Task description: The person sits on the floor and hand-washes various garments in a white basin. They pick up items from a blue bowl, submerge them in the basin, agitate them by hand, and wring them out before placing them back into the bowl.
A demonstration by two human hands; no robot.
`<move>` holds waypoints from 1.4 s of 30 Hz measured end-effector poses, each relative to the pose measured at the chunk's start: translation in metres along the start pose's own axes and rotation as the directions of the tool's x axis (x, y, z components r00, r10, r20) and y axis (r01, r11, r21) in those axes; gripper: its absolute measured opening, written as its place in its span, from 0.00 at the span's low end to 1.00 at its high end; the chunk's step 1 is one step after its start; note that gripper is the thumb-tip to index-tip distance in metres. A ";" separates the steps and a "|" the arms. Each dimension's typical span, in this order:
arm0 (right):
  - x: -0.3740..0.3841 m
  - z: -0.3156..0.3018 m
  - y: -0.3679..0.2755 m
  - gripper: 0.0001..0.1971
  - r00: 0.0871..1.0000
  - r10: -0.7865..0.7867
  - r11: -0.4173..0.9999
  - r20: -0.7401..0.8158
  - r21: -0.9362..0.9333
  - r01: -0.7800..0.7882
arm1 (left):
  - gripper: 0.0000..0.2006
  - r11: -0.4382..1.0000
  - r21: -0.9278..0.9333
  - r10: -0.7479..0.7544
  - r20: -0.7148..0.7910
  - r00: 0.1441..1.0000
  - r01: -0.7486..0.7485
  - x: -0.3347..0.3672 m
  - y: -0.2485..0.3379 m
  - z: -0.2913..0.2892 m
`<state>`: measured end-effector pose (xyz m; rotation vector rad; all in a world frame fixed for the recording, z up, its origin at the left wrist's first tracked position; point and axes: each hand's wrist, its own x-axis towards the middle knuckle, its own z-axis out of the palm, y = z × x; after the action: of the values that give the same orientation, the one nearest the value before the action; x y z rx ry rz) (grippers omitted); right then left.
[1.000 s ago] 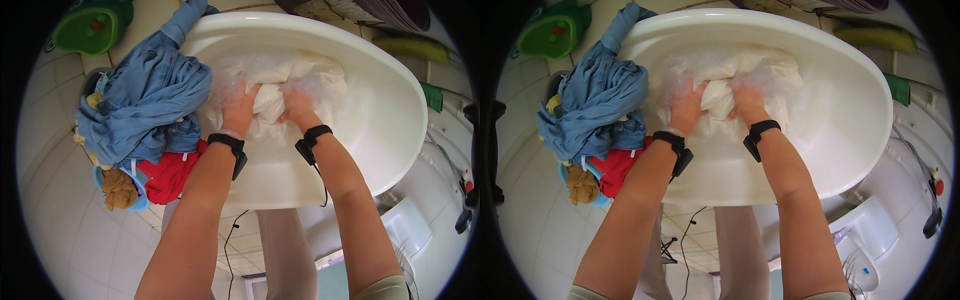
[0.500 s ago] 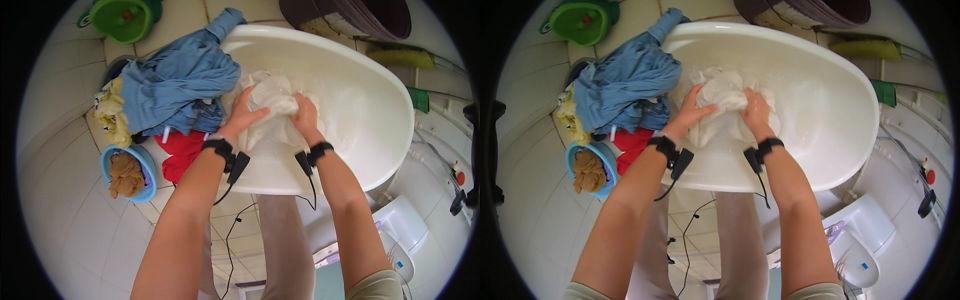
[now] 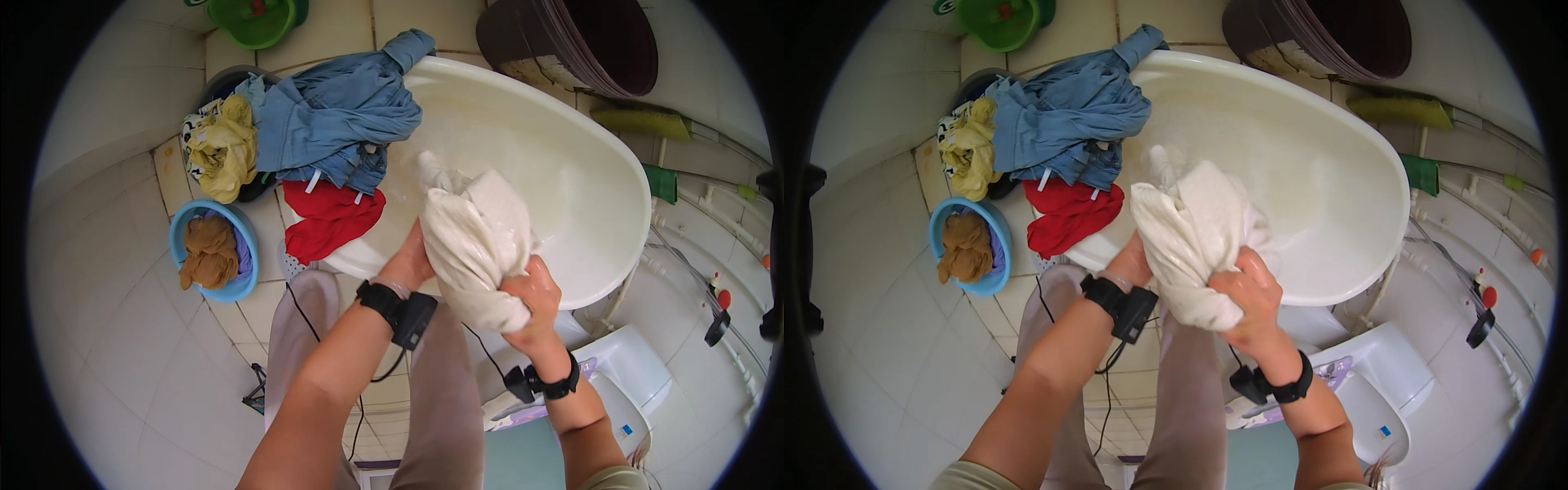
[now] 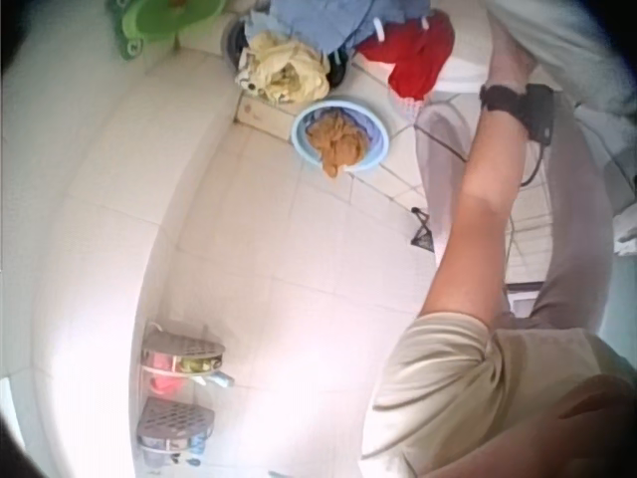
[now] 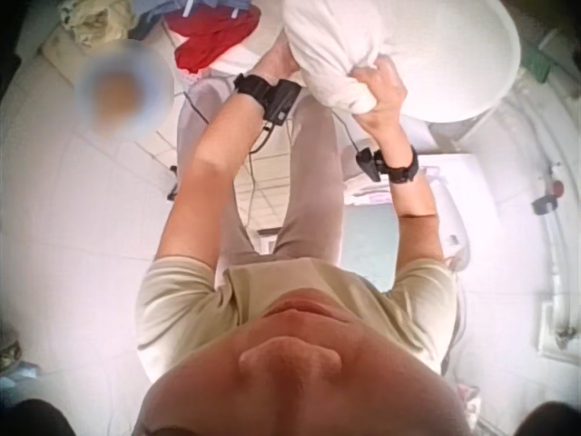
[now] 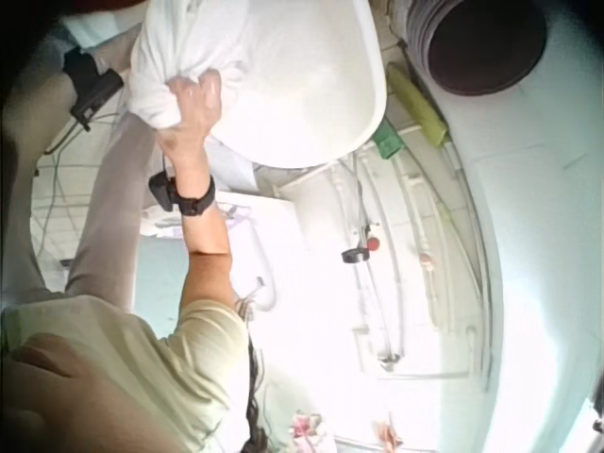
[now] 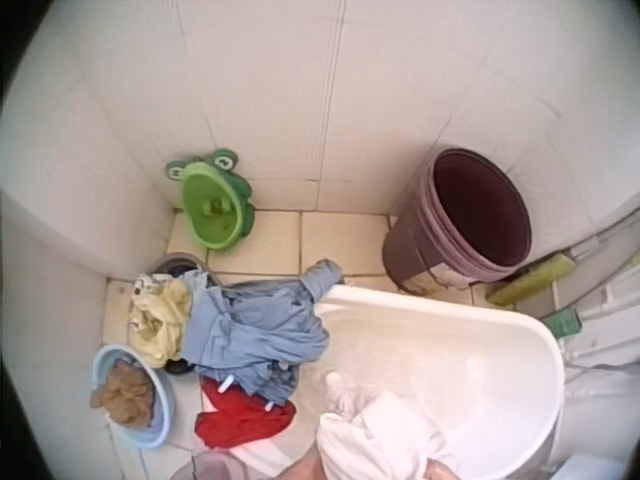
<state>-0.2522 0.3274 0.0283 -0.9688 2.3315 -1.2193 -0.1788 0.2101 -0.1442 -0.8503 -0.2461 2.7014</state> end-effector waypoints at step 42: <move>0.008 -0.043 -0.029 0.12 0.677 0.714 0.364 0.175 0.733 -0.574 | 0.28 0.922 0.330 -0.204 -0.026 0.979 0.201 -0.100 -0.002 0.151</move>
<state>-0.2700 0.3356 0.0774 0.3764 1.6596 -1.6593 -0.1874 0.1680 0.0315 -0.6711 0.1139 2.4559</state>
